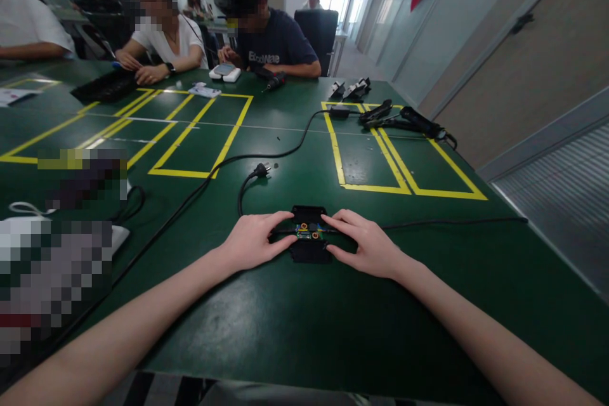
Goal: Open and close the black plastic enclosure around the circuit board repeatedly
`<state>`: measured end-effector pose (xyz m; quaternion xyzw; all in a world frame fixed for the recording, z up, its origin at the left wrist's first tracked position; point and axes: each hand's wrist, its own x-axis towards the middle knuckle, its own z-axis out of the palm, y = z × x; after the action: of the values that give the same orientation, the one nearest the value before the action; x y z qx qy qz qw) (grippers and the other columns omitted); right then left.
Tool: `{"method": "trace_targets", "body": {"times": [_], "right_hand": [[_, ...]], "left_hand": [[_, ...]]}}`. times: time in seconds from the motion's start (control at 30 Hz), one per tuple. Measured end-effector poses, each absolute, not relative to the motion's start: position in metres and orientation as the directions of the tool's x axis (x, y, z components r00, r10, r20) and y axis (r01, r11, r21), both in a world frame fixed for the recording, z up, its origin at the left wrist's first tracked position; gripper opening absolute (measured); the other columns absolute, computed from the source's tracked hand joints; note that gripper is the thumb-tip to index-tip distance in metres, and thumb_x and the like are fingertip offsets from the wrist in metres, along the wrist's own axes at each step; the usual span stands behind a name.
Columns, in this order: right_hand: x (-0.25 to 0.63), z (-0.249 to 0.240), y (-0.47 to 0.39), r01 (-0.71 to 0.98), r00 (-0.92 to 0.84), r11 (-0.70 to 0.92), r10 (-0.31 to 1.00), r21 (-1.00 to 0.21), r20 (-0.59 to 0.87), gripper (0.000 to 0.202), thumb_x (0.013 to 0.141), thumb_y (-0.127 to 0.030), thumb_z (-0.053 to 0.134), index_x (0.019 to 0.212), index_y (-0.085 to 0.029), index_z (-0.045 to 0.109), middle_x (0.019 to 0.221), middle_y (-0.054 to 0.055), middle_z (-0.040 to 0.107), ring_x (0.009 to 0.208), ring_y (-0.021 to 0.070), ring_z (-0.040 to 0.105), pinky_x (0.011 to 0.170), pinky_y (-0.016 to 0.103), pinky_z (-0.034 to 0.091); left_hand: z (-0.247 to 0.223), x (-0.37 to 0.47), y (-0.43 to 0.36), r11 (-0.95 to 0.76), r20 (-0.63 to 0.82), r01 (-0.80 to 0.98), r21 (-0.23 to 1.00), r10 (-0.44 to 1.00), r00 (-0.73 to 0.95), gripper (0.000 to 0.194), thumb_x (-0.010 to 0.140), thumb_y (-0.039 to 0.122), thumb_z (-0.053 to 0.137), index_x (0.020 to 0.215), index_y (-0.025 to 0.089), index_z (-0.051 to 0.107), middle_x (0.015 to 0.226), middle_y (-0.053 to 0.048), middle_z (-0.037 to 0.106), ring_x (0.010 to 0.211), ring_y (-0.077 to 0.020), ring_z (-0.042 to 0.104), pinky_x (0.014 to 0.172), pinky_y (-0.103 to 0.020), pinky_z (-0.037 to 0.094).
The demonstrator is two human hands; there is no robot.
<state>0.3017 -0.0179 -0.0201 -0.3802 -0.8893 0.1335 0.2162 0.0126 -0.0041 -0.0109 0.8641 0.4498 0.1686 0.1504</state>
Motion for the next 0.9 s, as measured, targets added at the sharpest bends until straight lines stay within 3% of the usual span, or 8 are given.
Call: {"method": "trace_targets", "body": {"times": [0.33, 0.5, 0.7, 0.9], "right_hand": [[0.302, -0.019, -0.016, 0.636, -0.590, 0.647, 0.759, -0.420, 0.275, 0.047, 0.099, -0.034, 0.060, 0.145, -0.023, 0.059, 0.118, 0.013, 0.070, 0.102, 0.0275, 0.069, 0.085, 0.043, 0.062], [0.308, -0.017, -0.010, 0.683, -0.537, 0.613, 0.790, -0.397, 0.297, 0.026, 0.105, -0.033, 0.052, 0.115, -0.020, 0.072, 0.093, 0.009, 0.073, 0.084, 0.0235, 0.069, 0.074, 0.036, 0.055], [0.310, -0.012, -0.013, 0.764, -0.451, 0.542, 0.836, -0.350, 0.312, 0.048, 0.108, -0.041, 0.045, 0.070, -0.020, 0.064, 0.060, 0.002, 0.058, 0.058, 0.0164, 0.056, 0.057, 0.030, 0.036], [0.312, -0.009, -0.017, 0.673, -0.621, 0.632, 0.765, -0.384, 0.172, 0.051, 0.110, -0.041, 0.041, 0.067, -0.020, 0.061, 0.062, 0.003, 0.062, 0.056, 0.0146, 0.056, 0.058, 0.028, 0.035]], "left_hand": [[-0.013, 0.011, -0.001, -0.530, 0.179, 0.722, 0.444, 0.842, 0.509, 0.034, 0.100, 0.044, 0.063, 0.126, 0.023, 0.069, 0.085, -0.001, 0.078, 0.065, -0.0181, 0.072, 0.063, -0.026, 0.051], [-0.013, 0.004, 0.003, -0.611, 0.255, 0.640, 0.465, 0.785, 0.564, 0.027, 0.104, 0.040, 0.056, 0.115, 0.021, 0.072, 0.096, -0.003, 0.079, 0.066, -0.0143, 0.069, 0.066, -0.025, 0.052], [-0.005, -0.003, 0.002, -0.698, 0.319, 0.538, 0.473, 0.705, 0.633, 0.028, 0.106, 0.037, 0.051, 0.104, 0.018, 0.072, 0.087, -0.003, 0.075, 0.063, -0.0122, 0.065, 0.062, -0.023, 0.047], [-0.004, -0.004, -0.003, -0.707, 0.257, 0.464, 0.535, 0.658, 0.708, 0.022, 0.100, 0.033, 0.056, 0.093, 0.018, 0.071, 0.073, 0.000, 0.070, 0.056, -0.0109, 0.061, 0.055, -0.022, 0.042]]}}
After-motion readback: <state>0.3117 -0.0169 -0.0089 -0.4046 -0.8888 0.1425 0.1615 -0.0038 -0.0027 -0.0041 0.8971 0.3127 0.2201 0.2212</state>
